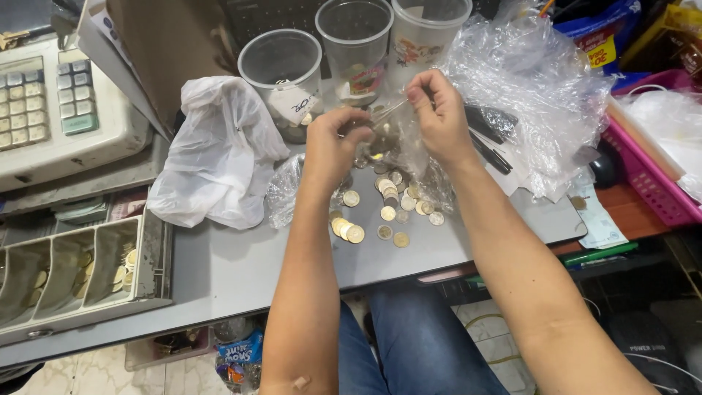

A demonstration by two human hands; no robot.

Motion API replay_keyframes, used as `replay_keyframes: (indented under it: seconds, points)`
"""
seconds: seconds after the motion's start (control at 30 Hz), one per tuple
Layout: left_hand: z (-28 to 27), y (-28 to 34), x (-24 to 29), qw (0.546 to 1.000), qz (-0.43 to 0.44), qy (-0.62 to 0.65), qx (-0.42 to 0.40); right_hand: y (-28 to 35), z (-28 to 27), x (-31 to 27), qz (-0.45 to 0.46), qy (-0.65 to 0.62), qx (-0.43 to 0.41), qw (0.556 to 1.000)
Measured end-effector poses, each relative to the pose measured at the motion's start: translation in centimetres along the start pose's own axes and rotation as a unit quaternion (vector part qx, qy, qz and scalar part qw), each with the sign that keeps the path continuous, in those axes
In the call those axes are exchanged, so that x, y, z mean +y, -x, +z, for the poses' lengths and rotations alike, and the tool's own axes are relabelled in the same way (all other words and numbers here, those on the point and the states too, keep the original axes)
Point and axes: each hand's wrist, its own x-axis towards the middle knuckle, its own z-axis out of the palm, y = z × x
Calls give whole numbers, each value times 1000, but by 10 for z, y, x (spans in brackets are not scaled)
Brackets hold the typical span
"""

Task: Sorting and bagging a large pile of coins on a checkout counter.

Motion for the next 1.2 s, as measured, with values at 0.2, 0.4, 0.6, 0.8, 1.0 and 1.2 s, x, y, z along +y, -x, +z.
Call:
replay_keyframes:
  seconds: [0.2,0.4,0.6,0.8,1.0,1.2]
  points:
    - [-4,-1,-2,1000,-6,-5,26,1,5,-18,-3,-47,14,999]
    - [-6,-3,1,991,72,-13,107,2,4,-40,124,-79,-40,988]
    - [-11,-1,10,989,96,2,116,10,20,-69,78,-33,-108,991]
    - [-10,0,15,994,70,53,63,-3,4,-22,-1,18,-35,999]
    - [-7,-6,0,985,89,131,70,1,8,-20,21,18,-34,999]
    - [4,-5,2,979,114,159,51,11,23,-52,-24,75,-210,974]
